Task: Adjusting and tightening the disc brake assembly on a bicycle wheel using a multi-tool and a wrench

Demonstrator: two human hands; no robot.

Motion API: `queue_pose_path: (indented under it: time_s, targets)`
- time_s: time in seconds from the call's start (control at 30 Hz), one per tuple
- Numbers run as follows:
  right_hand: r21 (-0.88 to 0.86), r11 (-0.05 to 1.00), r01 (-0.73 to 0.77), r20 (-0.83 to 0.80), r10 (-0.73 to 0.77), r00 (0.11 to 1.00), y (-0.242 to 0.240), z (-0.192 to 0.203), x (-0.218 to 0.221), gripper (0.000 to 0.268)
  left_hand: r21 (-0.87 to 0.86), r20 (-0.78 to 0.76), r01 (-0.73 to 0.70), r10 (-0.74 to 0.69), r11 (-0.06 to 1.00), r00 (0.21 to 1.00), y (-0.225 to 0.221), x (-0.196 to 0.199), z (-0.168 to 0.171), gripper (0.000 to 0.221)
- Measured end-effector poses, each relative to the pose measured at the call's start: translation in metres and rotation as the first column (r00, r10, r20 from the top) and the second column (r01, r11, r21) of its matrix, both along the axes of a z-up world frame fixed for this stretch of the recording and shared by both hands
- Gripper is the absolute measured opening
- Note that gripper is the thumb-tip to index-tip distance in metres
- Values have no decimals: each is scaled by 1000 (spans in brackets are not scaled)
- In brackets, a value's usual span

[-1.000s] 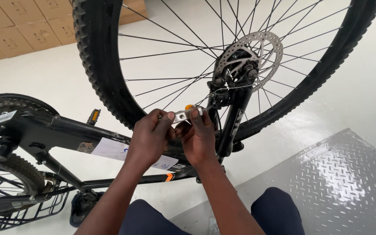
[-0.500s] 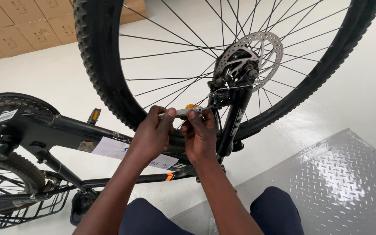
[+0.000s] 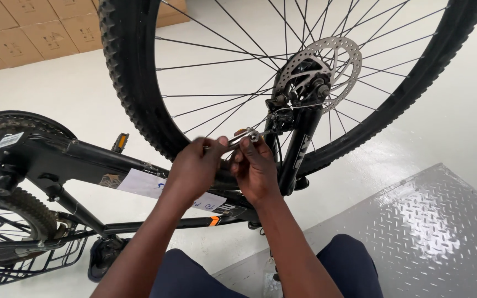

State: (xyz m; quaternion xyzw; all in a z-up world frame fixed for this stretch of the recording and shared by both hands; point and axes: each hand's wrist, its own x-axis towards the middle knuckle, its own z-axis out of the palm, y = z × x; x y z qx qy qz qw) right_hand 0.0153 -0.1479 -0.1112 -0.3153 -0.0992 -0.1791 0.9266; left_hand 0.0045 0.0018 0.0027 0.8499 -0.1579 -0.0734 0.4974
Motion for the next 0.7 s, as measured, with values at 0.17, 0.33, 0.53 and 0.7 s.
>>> queue_pose_path:
  time_s: [0.17,0.33,0.53,0.7]
  targets:
    - [169,980,101,-236,-59,970,19,33,-15,29,130,250,52,-84,990,965,2,-24,3,35]
    - [236,971,42,-213,9,977,21,36,-21,36,-93,246,89,-63,992,967,3,-5,-3,36]
    - [-13,995,-97,42,98,994,0,17,-18,44,-454,-340,-126,-41,882,939,-7,18,-18,45]
    - [-10,981,192,-102,-192,976,9,14,0,25,-171,-87,-53,39,984,995,-4,-7,5,61]
